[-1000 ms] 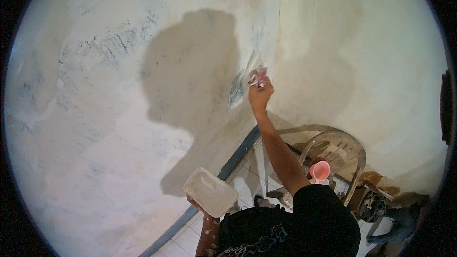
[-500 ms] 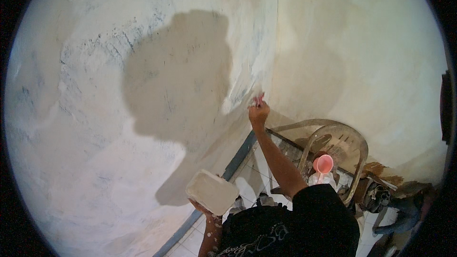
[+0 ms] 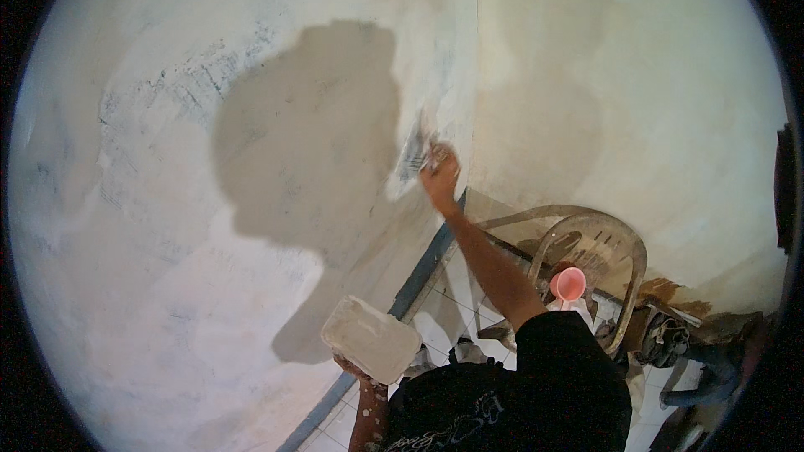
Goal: The person applies plaster or paint to a wall using a scraper, repeatedly scooping material from a plastic container and spreading it across the surface.
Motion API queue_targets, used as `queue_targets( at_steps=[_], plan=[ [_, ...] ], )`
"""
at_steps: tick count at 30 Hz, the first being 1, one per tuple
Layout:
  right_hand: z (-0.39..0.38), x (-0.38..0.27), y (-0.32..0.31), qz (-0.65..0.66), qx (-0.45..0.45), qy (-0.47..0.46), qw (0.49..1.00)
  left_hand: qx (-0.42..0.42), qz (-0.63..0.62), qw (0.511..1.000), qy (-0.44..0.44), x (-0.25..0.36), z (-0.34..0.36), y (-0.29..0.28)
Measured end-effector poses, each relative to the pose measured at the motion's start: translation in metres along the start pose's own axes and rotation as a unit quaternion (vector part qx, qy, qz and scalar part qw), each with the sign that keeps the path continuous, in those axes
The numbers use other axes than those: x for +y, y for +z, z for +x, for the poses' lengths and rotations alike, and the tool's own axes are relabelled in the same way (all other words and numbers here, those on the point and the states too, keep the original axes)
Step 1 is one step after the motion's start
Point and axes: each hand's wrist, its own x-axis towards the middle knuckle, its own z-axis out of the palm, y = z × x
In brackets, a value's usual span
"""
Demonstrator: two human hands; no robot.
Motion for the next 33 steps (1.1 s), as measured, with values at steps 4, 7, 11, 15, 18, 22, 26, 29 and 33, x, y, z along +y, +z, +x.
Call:
queue_targets(
  at_steps=[4, 7, 11, 15, 18, 22, 26, 29, 33],
  plan=[
    [-0.079, -0.015, -0.021, 0.053, -0.079, -0.142, 0.985, 0.015, 0.004, 1.0, 0.016, 0.007, -0.006, -0.006],
    [-0.073, 0.019, -0.025, 0.029, -0.017, -0.015, 0.999, 0.016, 0.001, 1.0, 0.02, 0.006, -0.008, -0.004],
    [-0.007, 0.059, -0.008, -0.02, 0.067, 0.03, 0.997, 0.02, -0.001, 1.0, 0.018, 0.002, -0.01, -0.001],
    [-0.05, 0.033, -0.002, -0.185, 0.023, -0.148, 0.971, 0.025, -0.004, 0.999, 0.022, -0.002, -0.013, 0.0],
    [-0.104, 0.01, -0.028, 0.107, -0.147, 0.031, 0.983, 0.045, -0.001, 0.998, 0.038, 0.003, -0.021, -0.006],
    [-0.07, 0.024, -0.021, -0.053, -0.141, 0.08, 0.985, 0.06, -0.004, 0.997, 0.055, 0.005, -0.03, -0.006],
    [-0.033, 0.051, 0.011, 0.177, 0.029, 0.157, 0.971, 0.045, -0.017, 0.998, 0.035, -0.013, -0.024, 0.003],
    [-0.083, -0.025, 0.013, 0.216, -0.047, 0.162, 0.962, 0.062, -0.007, 0.996, 0.057, -0.018, -0.029, 0.002],
    [-0.147, -0.043, -0.035, 0.205, -0.113, 0.118, 0.965, 0.07, -0.004, 0.995, 0.073, -0.029, -0.035, 0.009]
  ],
)
